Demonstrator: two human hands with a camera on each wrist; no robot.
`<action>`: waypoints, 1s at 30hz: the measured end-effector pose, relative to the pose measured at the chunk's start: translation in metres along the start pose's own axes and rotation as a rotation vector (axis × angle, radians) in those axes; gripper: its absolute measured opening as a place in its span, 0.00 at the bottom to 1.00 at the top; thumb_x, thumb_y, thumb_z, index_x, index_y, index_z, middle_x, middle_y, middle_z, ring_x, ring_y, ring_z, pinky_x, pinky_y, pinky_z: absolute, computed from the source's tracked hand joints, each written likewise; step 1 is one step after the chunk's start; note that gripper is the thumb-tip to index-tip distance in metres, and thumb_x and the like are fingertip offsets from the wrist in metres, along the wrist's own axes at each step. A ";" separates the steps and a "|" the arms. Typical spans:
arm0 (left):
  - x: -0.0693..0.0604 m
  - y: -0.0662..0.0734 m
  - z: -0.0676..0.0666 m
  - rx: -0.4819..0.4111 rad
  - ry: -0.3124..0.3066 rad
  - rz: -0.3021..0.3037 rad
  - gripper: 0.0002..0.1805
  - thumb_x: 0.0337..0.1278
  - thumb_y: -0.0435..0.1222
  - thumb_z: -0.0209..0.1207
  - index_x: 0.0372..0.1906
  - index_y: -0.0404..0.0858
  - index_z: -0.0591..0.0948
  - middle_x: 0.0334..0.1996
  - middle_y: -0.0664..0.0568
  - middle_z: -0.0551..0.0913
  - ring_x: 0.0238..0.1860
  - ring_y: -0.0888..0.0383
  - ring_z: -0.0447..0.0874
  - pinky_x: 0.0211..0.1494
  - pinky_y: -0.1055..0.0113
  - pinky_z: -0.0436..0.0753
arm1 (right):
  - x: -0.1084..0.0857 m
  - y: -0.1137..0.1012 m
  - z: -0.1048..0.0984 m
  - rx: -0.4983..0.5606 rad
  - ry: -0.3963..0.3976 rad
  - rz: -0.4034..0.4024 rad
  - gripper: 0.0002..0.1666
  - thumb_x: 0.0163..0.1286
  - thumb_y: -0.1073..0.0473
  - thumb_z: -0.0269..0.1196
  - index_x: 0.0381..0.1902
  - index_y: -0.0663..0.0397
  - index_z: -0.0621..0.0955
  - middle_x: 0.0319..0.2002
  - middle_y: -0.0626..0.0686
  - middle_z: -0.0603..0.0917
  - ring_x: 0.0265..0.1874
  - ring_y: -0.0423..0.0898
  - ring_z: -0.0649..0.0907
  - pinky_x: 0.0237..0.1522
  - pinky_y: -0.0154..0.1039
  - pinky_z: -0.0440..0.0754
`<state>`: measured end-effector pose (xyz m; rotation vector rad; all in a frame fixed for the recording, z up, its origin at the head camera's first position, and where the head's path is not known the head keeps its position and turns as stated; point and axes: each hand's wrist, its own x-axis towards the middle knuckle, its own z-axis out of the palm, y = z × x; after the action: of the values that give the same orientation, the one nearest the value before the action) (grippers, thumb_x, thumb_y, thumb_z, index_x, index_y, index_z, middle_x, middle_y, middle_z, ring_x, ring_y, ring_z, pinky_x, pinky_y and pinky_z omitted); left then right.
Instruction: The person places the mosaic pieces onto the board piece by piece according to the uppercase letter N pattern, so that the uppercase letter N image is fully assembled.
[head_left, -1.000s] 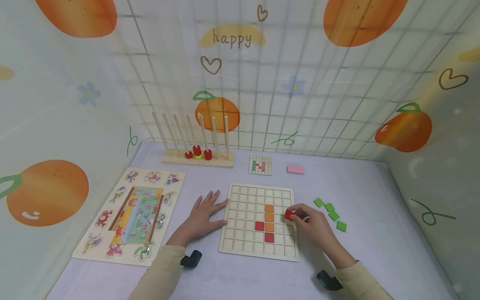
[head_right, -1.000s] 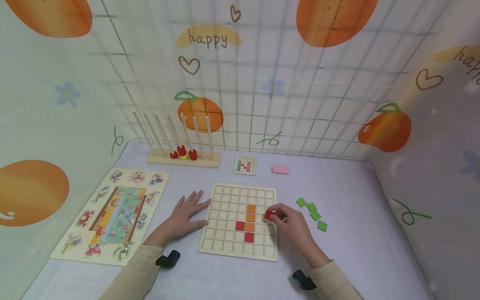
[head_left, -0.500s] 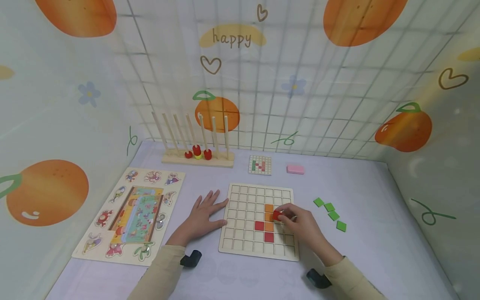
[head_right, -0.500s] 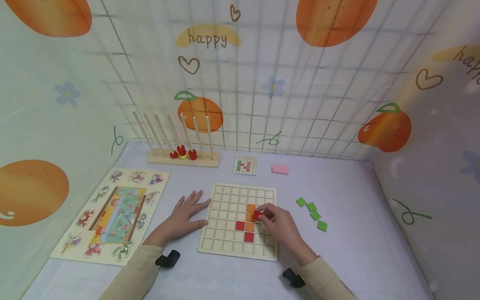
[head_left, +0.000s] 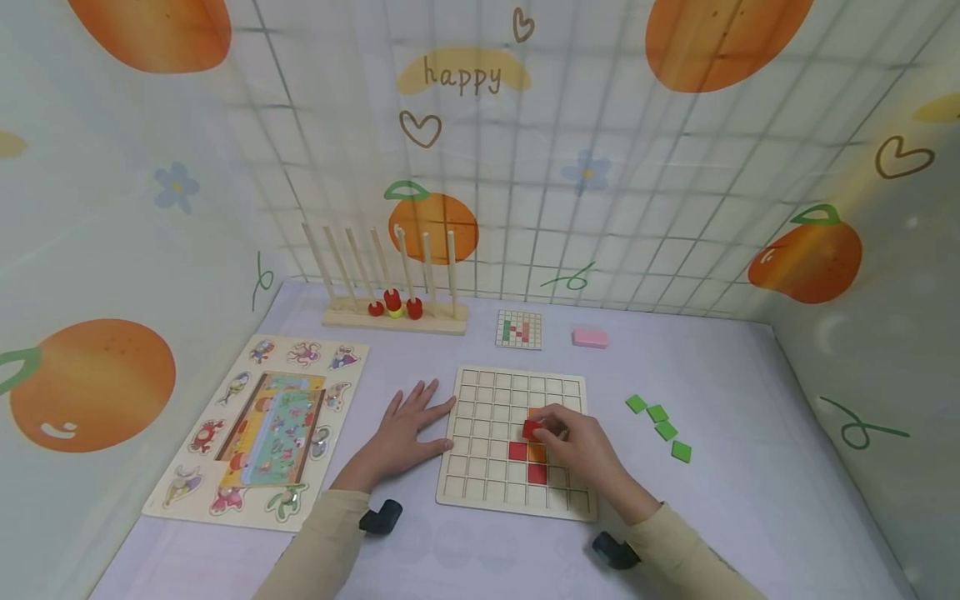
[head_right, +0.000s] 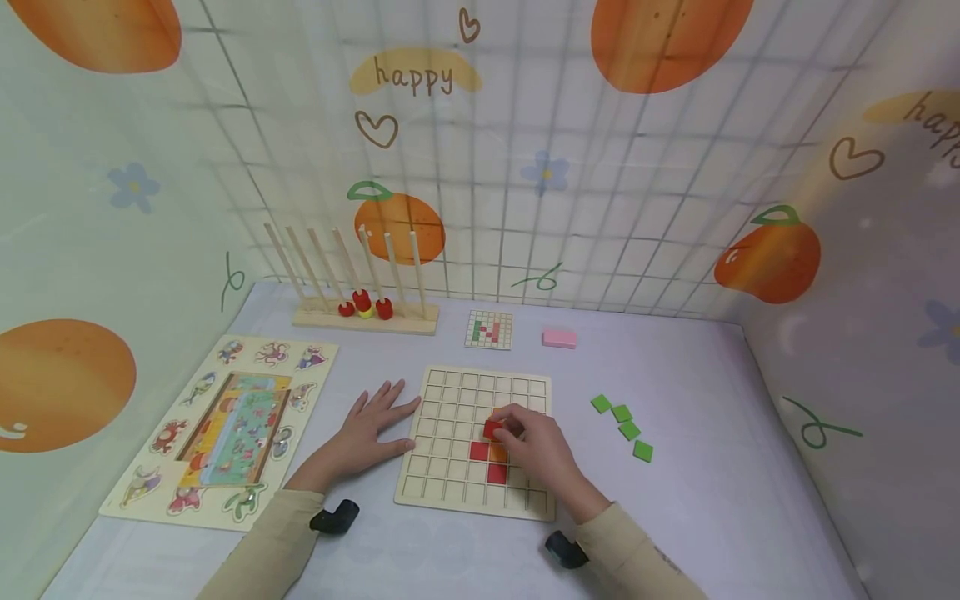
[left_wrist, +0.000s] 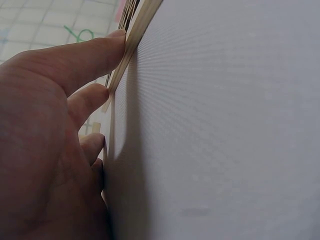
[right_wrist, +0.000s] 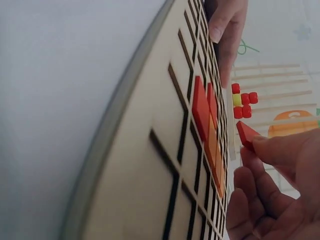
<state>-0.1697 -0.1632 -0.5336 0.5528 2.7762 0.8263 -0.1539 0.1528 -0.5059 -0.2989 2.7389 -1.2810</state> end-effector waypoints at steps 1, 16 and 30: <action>0.000 0.000 0.000 0.001 0.001 0.000 0.40 0.63 0.55 0.64 0.77 0.53 0.67 0.82 0.49 0.48 0.82 0.48 0.36 0.81 0.44 0.33 | 0.001 -0.001 0.002 0.003 -0.004 -0.007 0.10 0.68 0.58 0.71 0.45 0.40 0.85 0.31 0.39 0.85 0.28 0.40 0.79 0.32 0.33 0.80; 0.000 -0.001 0.001 0.009 0.002 -0.006 0.39 0.63 0.56 0.64 0.77 0.53 0.67 0.82 0.50 0.48 0.82 0.49 0.36 0.81 0.45 0.33 | 0.013 -0.011 0.029 -0.115 -0.043 -0.062 0.10 0.70 0.57 0.69 0.45 0.34 0.85 0.31 0.35 0.83 0.31 0.37 0.79 0.39 0.37 0.80; 0.000 0.001 -0.001 0.017 0.004 0.003 0.39 0.64 0.56 0.63 0.77 0.53 0.67 0.82 0.48 0.49 0.82 0.48 0.37 0.81 0.43 0.34 | 0.019 -0.020 0.040 -0.213 -0.014 -0.130 0.09 0.68 0.57 0.70 0.44 0.39 0.86 0.33 0.37 0.84 0.31 0.38 0.77 0.33 0.33 0.78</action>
<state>-0.1694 -0.1632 -0.5326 0.5591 2.7889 0.8062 -0.1625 0.1063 -0.5169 -0.5095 2.8894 -1.0082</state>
